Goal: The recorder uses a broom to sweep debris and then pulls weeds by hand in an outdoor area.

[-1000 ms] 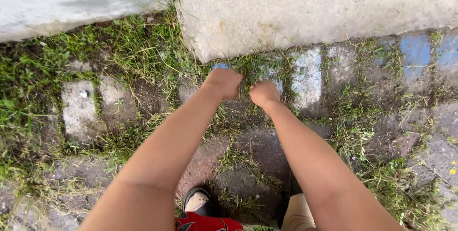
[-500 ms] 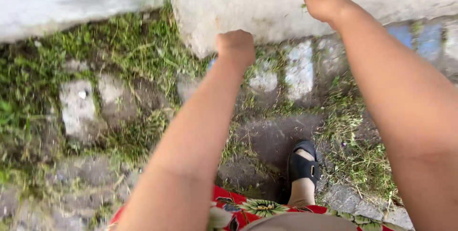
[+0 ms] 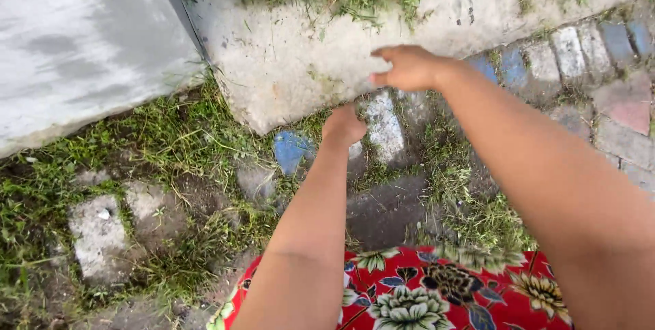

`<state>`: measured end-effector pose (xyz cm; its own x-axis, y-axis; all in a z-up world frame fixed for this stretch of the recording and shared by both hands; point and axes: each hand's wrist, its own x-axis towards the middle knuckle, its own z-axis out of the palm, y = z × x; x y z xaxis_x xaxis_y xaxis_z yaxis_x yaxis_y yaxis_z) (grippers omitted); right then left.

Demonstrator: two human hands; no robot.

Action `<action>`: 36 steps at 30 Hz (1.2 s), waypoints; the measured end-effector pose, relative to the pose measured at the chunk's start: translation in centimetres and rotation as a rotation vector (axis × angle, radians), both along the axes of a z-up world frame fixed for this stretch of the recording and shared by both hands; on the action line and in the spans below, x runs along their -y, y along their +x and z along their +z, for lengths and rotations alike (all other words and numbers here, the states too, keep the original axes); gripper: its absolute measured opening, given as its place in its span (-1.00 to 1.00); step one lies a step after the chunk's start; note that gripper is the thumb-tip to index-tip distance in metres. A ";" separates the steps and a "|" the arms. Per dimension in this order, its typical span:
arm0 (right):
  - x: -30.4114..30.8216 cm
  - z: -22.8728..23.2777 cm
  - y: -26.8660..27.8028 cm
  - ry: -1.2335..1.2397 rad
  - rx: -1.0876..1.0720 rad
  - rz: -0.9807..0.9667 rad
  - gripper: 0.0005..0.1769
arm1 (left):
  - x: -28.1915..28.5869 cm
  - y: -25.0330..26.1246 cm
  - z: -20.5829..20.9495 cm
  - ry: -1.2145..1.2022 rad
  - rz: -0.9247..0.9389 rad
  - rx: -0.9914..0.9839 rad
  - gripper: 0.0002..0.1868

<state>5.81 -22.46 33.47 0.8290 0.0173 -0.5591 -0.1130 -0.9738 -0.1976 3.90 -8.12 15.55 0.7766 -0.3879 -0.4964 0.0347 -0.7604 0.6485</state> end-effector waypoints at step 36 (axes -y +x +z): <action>5.5 -27.7 -15.7 0.340 -0.064 0.410 -0.86 | 1.9 -18.6 -6.6 0.326 0.101 0.142 -0.80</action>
